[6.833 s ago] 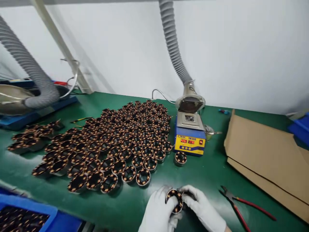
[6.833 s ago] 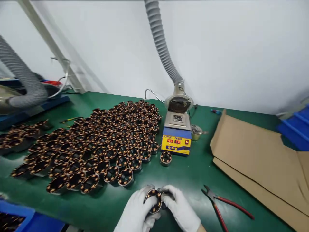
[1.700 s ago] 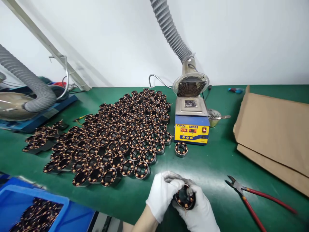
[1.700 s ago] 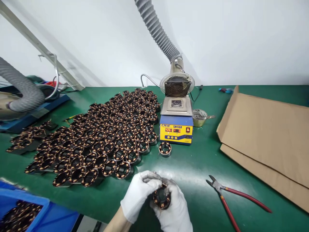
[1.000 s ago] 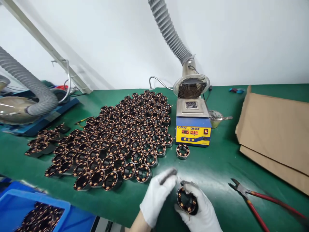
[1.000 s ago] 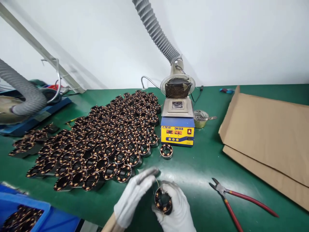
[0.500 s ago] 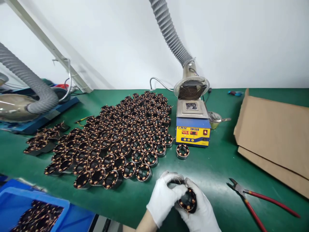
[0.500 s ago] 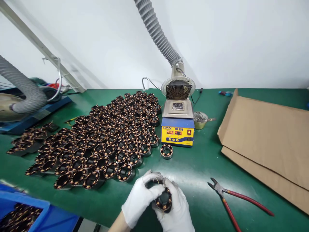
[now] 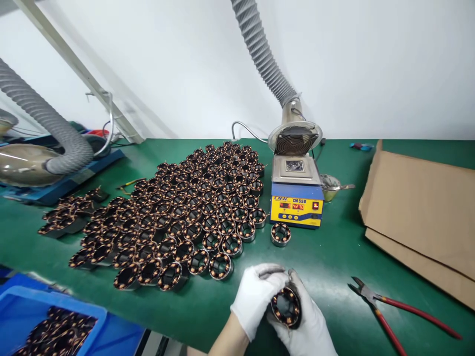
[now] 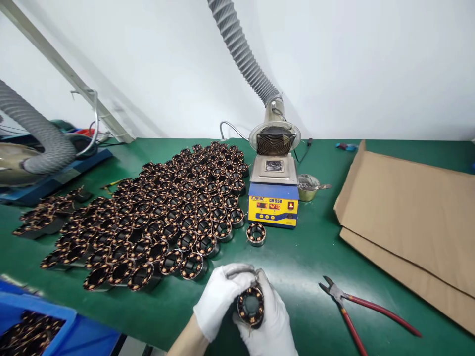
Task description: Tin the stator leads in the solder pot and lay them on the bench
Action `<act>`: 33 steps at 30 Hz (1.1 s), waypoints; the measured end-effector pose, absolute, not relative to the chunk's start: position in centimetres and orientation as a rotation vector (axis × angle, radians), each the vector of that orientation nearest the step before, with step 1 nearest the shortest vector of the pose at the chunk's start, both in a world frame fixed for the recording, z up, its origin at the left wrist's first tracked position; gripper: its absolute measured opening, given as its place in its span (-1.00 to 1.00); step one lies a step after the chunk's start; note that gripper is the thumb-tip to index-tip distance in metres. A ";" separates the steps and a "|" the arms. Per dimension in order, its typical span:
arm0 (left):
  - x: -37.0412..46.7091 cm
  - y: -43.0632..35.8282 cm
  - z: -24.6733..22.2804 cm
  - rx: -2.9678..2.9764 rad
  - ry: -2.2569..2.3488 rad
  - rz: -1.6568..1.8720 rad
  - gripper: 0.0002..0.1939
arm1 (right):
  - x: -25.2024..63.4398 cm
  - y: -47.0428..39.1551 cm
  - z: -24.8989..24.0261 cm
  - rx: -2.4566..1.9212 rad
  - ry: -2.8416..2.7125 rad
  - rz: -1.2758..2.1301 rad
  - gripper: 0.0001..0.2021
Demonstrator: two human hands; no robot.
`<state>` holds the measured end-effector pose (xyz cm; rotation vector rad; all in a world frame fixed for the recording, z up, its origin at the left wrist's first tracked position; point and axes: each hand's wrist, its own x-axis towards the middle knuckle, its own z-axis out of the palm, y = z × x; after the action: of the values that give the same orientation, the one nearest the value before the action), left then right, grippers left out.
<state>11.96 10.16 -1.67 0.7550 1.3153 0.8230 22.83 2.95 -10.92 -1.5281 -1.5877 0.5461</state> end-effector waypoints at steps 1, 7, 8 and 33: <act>12.0 10.4 -1.9 0.726 1.300 0.844 -0.77 | 22.8 3.0 -10.9 -1.533 -1.593 0.539 -0.31; 10.4 10.9 -3.6 0.615 1.191 1.010 -0.63 | 23.0 3.2 -10.5 -1.516 -1.631 0.459 -0.32; 10.0 10.8 -3.5 0.663 1.197 1.019 -0.62 | 23.0 3.2 -10.4 -1.509 -1.635 0.449 -0.32; 7.9 8.1 -2.8 1.706 1.483 0.989 -0.73 | 23.5 3.4 -9.9 -1.426 -1.770 0.340 -0.36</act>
<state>7.87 8.07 -2.80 1.7063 1.4829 0.9893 23.54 3.41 -9.88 -1.4263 -1.7705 0.3401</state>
